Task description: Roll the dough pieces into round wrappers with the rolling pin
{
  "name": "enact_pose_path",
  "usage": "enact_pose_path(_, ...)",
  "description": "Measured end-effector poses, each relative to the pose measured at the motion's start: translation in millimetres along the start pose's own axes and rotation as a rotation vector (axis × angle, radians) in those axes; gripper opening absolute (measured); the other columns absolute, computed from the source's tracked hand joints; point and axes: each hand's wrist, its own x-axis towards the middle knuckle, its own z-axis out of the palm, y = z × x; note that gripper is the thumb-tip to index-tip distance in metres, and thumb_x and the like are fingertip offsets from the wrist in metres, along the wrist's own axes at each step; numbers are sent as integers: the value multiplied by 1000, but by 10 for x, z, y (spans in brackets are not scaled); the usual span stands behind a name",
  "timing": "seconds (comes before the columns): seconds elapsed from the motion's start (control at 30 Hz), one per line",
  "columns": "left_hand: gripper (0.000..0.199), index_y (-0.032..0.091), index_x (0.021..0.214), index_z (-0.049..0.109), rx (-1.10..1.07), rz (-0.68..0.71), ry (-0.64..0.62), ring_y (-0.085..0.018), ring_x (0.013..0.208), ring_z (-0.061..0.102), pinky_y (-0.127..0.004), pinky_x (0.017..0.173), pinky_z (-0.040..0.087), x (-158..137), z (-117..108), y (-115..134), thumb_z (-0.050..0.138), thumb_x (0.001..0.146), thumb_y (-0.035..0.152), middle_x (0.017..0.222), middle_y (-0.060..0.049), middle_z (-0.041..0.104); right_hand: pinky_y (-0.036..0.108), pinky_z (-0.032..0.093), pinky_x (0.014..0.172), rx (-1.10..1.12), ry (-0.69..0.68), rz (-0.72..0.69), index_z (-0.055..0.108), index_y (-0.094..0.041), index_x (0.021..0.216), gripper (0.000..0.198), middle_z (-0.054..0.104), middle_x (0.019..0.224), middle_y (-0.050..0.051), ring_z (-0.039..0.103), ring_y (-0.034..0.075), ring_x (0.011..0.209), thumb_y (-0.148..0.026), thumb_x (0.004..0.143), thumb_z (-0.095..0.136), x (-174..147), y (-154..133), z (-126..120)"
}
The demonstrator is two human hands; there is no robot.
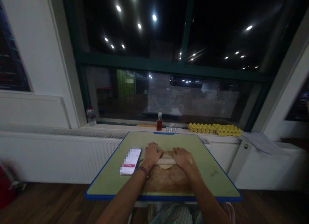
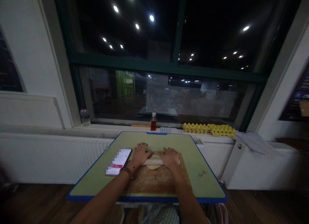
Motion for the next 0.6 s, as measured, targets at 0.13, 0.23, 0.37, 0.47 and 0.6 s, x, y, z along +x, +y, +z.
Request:
enact_pose_path(0.13,39,15,114,60,11,7,-9,-27,120,44,-39,98,36,22,-19,6,47,86,39,126,-12,56,35,38,97,9,-8,-9,67,-24,116,38,63,128,8,57,23,115,-30,93,36,61,18,29)
enact_pose_path(0.23,36,15,109,62,19,9,-16,-27,118,45,-39,97,37,35,-30,14,46,86,38,122,-12,58,35,41,93,26,-3,46,66,-26,118,40,65,123,7,59,23,110,-34,93,36,91,19,42)
enact_pose_path(0.37,35,15,109,62,28,-2,-39,-27,118,45,-38,97,37,35,-35,23,46,87,37,121,-12,59,35,42,90,39,0,109,68,-22,114,40,68,117,10,61,24,106,-36,92,37,126,14,59)
enact_pose_path(0.47,36,15,109,63,43,-9,-60,-28,118,45,-39,96,38,3,-44,34,45,88,40,121,-13,59,33,42,91,50,-2,104,67,-19,114,41,68,117,11,60,24,109,-37,92,38,161,24,76)
enact_pose_path(0.6,38,17,109,63,79,8,-91,-29,117,46,-41,93,39,-86,-68,56,40,92,42,121,-13,58,31,38,96,68,-5,55,63,-19,121,42,66,121,9,56,21,116,-38,93,39,183,40,73)
